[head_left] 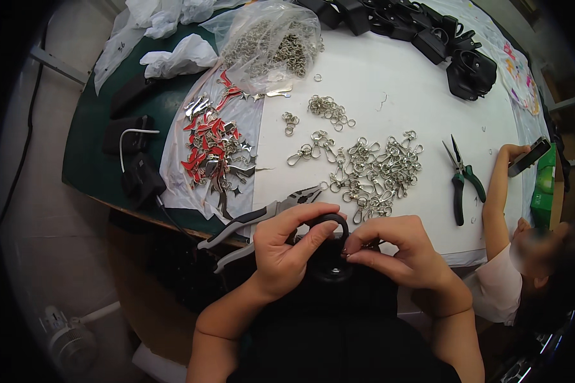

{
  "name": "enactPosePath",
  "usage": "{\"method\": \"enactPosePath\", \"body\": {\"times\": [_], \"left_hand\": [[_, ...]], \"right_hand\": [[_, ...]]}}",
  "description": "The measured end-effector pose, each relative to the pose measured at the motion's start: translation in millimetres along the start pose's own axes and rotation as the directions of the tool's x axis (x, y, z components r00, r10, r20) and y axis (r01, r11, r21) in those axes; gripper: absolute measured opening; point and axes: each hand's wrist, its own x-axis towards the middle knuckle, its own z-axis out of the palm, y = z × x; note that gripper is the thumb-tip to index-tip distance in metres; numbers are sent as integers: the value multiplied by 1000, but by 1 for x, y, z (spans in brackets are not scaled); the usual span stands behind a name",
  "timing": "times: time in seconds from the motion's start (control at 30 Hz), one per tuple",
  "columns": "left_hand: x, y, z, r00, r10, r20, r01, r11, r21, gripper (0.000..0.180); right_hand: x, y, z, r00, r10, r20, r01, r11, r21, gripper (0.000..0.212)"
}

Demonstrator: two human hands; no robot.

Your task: The person assembles keychains by attaching metal clips to black plastic housings using pliers.

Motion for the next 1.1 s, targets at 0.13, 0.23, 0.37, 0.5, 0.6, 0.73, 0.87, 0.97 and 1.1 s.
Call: {"method": "enactPosePath", "body": {"times": [0.13, 0.23, 0.37, 0.5, 0.6, 0.73, 0.87, 0.97, 1.1], "left_hand": [[1, -2, -4, 991, 122, 47, -128, 982, 138, 21], [2, -1, -5, 990, 125, 63, -134, 976, 171, 22], [3, -4, -6, 978, 182, 98, -194, 972, 132, 25], [4, -7, -7, 970, 223, 94, -233, 966, 111, 32], [2, -8, -4, 982, 187, 22, -188, 979, 73, 33], [0, -7, 2, 986, 147, -74, -144, 989, 43, 29], [0, -7, -5, 970, 241, 31, -243, 958, 152, 31], [-1, -9, -3, 951, 309, 25, -308, 931, 196, 30], [1, -7, -1, 919, 393, 34, -388, 887, 252, 28]], "right_hand": [[2, 7, 4, 984, 9, -178, 9, 995, 99, 11], [4, 15, 5, 984, 61, -166, -25, 977, 211, 11], [5, 20, 10, 963, 184, -198, -83, 898, 432, 10], [4, 25, 23, 940, 159, -303, -8, 895, 446, 10], [1, 30, 27, 885, -190, -426, 185, 981, -54, 17], [2, 32, 29, 850, -312, -425, 242, 947, -212, 27], [2, 36, 30, 841, -320, -436, 247, 944, -216, 28], [3, 37, 33, 832, -320, -453, 258, 946, -195, 26], [2, 38, 36, 821, -317, -474, 258, 948, -188, 23]]}}
